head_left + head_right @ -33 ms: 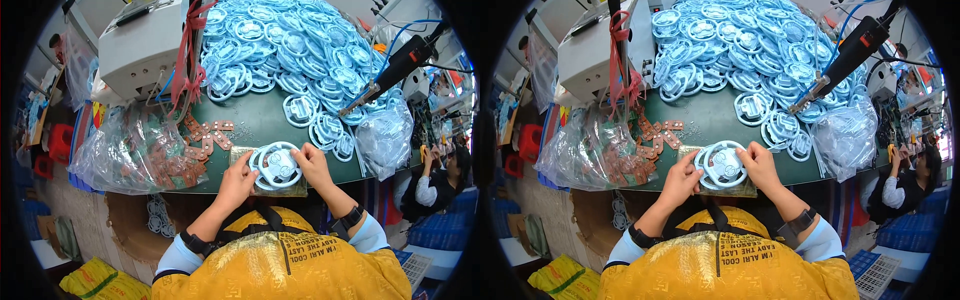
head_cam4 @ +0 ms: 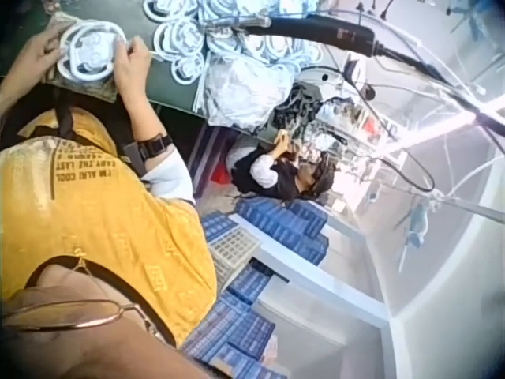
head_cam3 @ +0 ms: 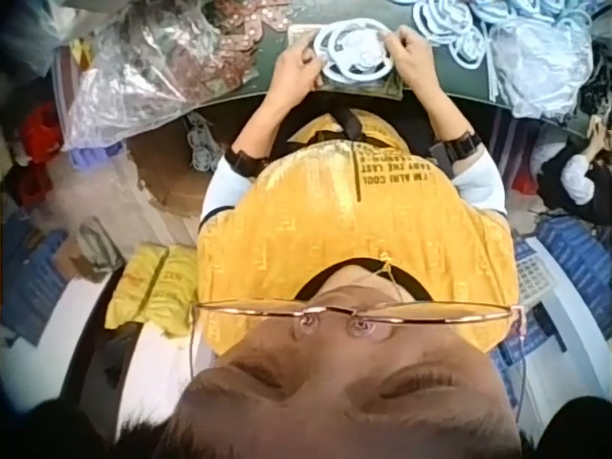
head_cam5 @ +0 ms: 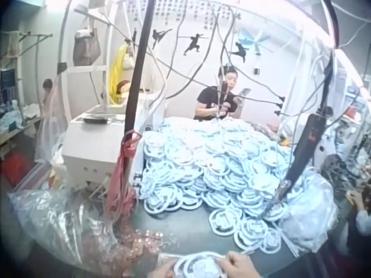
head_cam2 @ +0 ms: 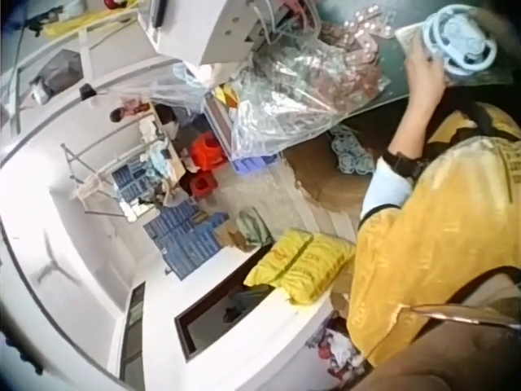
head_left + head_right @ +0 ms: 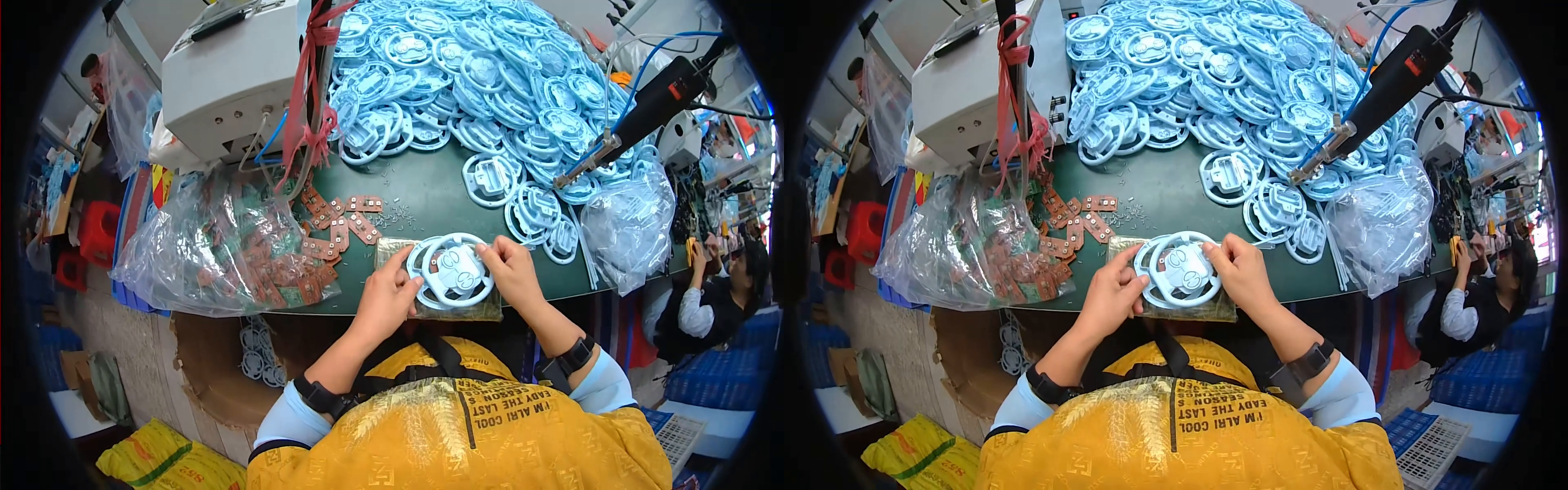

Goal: Assembling and soldering electronic parts into blue plastic housings at a manufacturing workstation.

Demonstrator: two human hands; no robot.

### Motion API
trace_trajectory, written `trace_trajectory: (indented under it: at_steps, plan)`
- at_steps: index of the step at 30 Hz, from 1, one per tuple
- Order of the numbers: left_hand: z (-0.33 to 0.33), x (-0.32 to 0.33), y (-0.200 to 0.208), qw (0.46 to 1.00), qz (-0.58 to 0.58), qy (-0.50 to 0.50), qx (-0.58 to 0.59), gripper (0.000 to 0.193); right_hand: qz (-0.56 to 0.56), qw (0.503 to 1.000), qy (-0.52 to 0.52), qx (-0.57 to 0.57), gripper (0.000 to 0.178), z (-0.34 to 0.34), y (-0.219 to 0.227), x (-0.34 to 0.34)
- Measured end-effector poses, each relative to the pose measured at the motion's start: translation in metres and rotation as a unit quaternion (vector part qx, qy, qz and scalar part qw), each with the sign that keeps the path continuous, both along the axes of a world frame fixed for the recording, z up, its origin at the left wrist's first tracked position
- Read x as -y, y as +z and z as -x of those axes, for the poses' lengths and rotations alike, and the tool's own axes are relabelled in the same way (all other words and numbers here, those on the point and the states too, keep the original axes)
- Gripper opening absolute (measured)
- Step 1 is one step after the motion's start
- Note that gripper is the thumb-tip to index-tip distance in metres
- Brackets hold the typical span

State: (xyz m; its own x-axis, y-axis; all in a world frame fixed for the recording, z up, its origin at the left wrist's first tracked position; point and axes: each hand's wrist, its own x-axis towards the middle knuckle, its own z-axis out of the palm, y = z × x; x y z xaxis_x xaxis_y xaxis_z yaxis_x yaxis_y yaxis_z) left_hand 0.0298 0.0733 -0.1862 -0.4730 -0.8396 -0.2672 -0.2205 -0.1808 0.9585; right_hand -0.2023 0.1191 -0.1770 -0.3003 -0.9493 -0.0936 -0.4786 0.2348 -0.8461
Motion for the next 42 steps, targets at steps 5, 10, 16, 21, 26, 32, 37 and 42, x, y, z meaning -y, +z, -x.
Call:
trace_trajectory:
  at_steps: [5,10,16,21,26,32,37,42]
  plan:
    - [0.0,0.0,0.004,0.997,-0.065,0.012,-0.028,0.051,-0.078,0.943,0.103,-0.306,0.04,-0.002,0.009,-0.011]
    - [-0.002,0.003,-0.001,0.997,-0.063,0.001,-0.033,0.05,0.124,0.906,0.303,-0.27,0.107,-0.011,0.034,-0.003]
    - [-0.005,0.008,0.002,0.997,-0.061,-0.037,-0.031,0.048,0.086,0.908,0.345,-0.222,0.11,-0.01,0.032,0.004]
    - [-0.01,0.012,-0.004,0.991,-0.096,-0.064,-0.063,0.044,0.08,0.904,0.364,-0.209,0.11,-0.016,0.025,0.012]
    - [-0.01,0.012,-0.004,0.99,-0.106,-0.067,-0.065,0.044,0.081,0.902,0.368,-0.21,0.111,-0.016,0.02,0.012]
    - [-0.009,0.012,-0.004,0.99,-0.106,-0.065,-0.066,0.045,0.102,0.901,0.364,-0.213,0.111,-0.019,0.018,0.012]
    - [-0.01,0.012,-0.005,0.991,-0.102,-0.068,-0.062,0.044,0.098,0.901,0.364,-0.216,0.111,-0.021,0.018,0.012]
    - [-0.01,0.012,-0.004,0.991,-0.102,-0.067,-0.061,0.044,0.093,0.898,0.366,-0.224,0.11,-0.021,0.019,0.012]
